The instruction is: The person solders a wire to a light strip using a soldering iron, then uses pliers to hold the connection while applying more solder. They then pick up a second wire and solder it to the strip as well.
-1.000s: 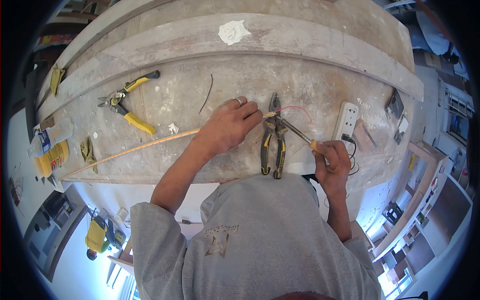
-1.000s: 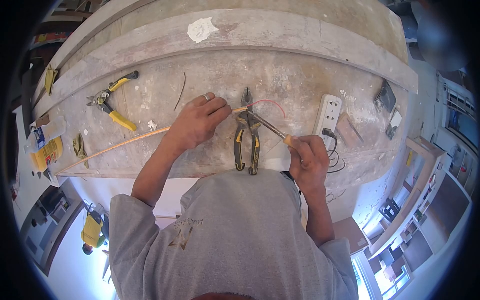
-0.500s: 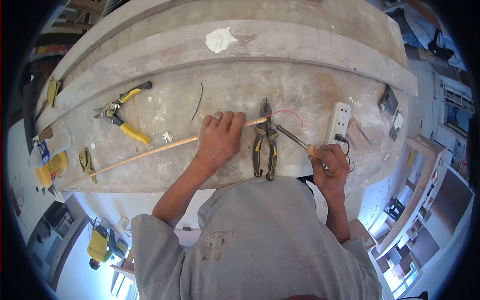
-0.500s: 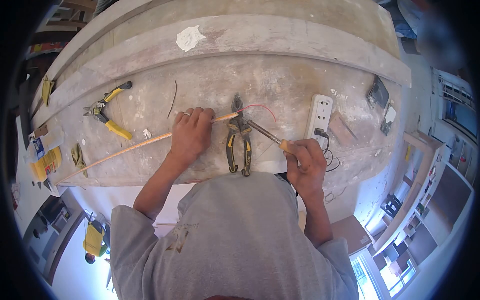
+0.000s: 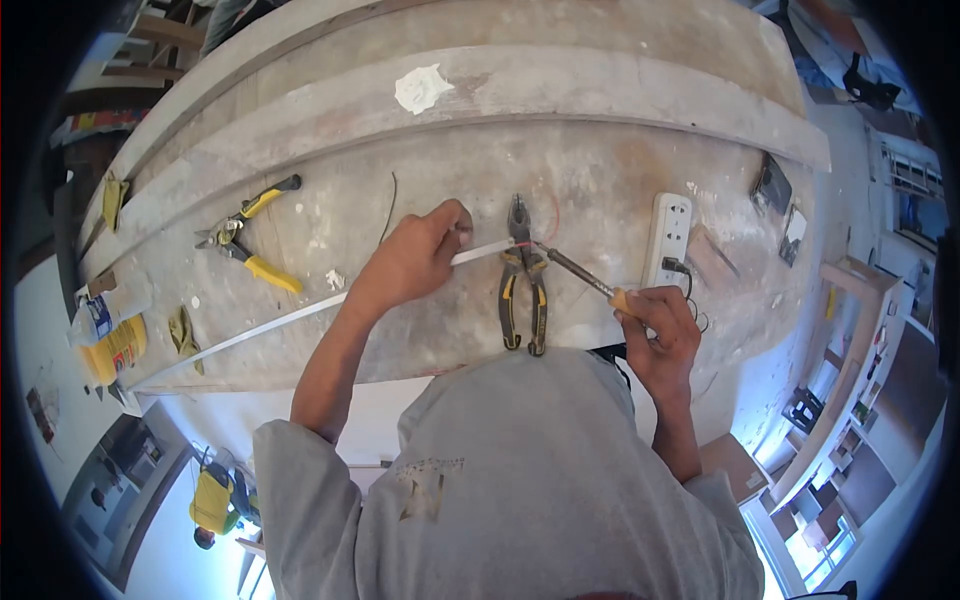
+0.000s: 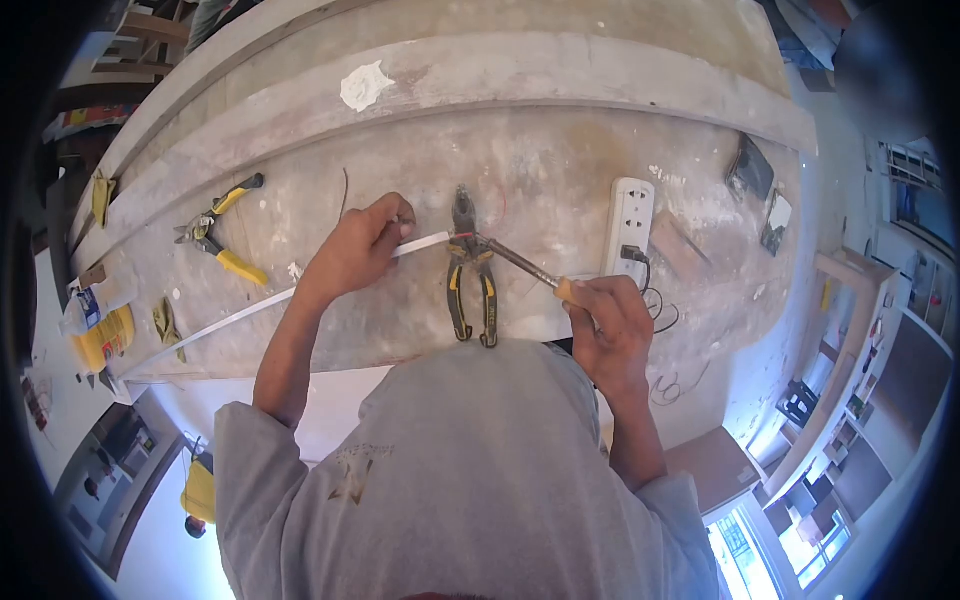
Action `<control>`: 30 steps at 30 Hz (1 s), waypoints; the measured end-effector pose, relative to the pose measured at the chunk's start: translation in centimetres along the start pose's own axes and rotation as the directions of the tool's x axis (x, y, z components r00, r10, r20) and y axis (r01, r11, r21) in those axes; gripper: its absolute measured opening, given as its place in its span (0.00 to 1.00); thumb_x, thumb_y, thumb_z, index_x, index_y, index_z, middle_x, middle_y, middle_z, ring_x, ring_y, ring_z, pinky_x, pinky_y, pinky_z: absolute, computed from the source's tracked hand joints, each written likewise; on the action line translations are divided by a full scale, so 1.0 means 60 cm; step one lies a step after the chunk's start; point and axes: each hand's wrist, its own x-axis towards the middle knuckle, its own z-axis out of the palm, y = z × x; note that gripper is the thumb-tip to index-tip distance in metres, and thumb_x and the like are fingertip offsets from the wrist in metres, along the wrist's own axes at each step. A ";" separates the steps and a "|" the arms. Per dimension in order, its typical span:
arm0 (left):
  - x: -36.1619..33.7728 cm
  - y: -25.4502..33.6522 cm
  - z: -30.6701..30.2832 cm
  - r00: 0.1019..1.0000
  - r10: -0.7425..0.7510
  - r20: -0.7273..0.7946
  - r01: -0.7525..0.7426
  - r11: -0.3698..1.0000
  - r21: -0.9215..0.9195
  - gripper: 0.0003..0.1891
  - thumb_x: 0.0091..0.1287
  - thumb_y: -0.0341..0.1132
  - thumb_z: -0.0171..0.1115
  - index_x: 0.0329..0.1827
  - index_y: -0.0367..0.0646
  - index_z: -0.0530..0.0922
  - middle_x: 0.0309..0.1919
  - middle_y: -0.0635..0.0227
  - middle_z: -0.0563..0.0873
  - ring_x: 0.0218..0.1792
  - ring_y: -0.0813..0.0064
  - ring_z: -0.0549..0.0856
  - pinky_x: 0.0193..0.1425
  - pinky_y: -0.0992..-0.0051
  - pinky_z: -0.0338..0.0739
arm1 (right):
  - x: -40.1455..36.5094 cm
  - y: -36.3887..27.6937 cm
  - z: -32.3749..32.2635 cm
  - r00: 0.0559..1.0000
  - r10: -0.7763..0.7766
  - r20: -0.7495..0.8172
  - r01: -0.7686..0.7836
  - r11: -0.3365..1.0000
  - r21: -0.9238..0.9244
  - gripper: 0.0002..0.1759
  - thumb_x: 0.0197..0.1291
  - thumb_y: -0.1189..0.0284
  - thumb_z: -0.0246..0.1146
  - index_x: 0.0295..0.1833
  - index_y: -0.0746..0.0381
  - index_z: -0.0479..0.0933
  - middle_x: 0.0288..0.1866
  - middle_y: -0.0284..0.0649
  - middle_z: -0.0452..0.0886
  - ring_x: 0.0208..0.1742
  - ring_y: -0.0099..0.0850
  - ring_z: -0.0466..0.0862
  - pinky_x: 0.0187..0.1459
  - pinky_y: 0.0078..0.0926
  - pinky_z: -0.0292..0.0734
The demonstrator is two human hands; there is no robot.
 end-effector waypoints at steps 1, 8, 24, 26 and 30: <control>0.004 0.004 -0.007 1.000 0.006 -0.004 -0.005 1.000 0.006 0.05 0.80 0.28 0.60 0.55 0.41 0.76 0.32 0.47 0.90 0.36 0.40 0.91 0.43 0.50 0.83 | 0.004 0.004 0.001 1.000 -0.009 -0.005 0.009 1.000 -0.001 0.22 0.55 0.88 0.79 0.53 0.57 0.87 0.46 0.45 0.89 0.43 0.39 0.91 0.42 0.33 0.86; -0.022 0.019 0.016 0.987 0.097 -0.132 -0.107 0.992 -0.070 0.06 0.79 0.26 0.63 0.54 0.41 0.79 0.35 0.55 0.91 0.35 0.50 0.91 0.41 0.57 0.82 | 0.002 0.009 0.006 1.000 -0.010 -0.021 0.010 1.000 0.024 0.22 0.56 0.88 0.79 0.54 0.57 0.87 0.47 0.45 0.89 0.42 0.39 0.91 0.41 0.32 0.86; -0.044 -0.021 0.111 0.791 0.538 -0.292 -0.336 0.780 0.528 0.21 0.55 0.21 0.69 0.53 0.47 0.85 0.49 0.64 0.85 0.47 0.59 0.86 0.54 0.58 0.76 | 0.014 0.004 -0.003 0.999 -0.024 0.027 0.027 0.995 -0.094 0.20 0.54 0.87 0.79 0.51 0.59 0.88 0.45 0.44 0.89 0.42 0.41 0.91 0.43 0.36 0.84; -0.044 -0.021 0.109 0.788 0.542 -0.293 -0.342 0.780 0.524 0.22 0.55 0.21 0.68 0.54 0.47 0.85 0.49 0.64 0.85 0.46 0.59 0.86 0.53 0.58 0.76 | 0.016 0.000 -0.006 0.999 -0.030 0.036 0.034 0.992 -0.118 0.20 0.54 0.87 0.79 0.51 0.59 0.89 0.45 0.44 0.89 0.42 0.42 0.91 0.43 0.36 0.84; -0.044 -0.023 0.108 0.788 0.543 -0.291 -0.350 0.783 0.514 0.22 0.54 0.21 0.68 0.54 0.46 0.86 0.49 0.64 0.84 0.46 0.59 0.86 0.53 0.59 0.76 | 0.020 -0.005 -0.005 0.997 -0.063 0.053 0.069 0.989 -0.133 0.20 0.54 0.87 0.79 0.52 0.60 0.89 0.45 0.44 0.89 0.42 0.41 0.90 0.43 0.36 0.83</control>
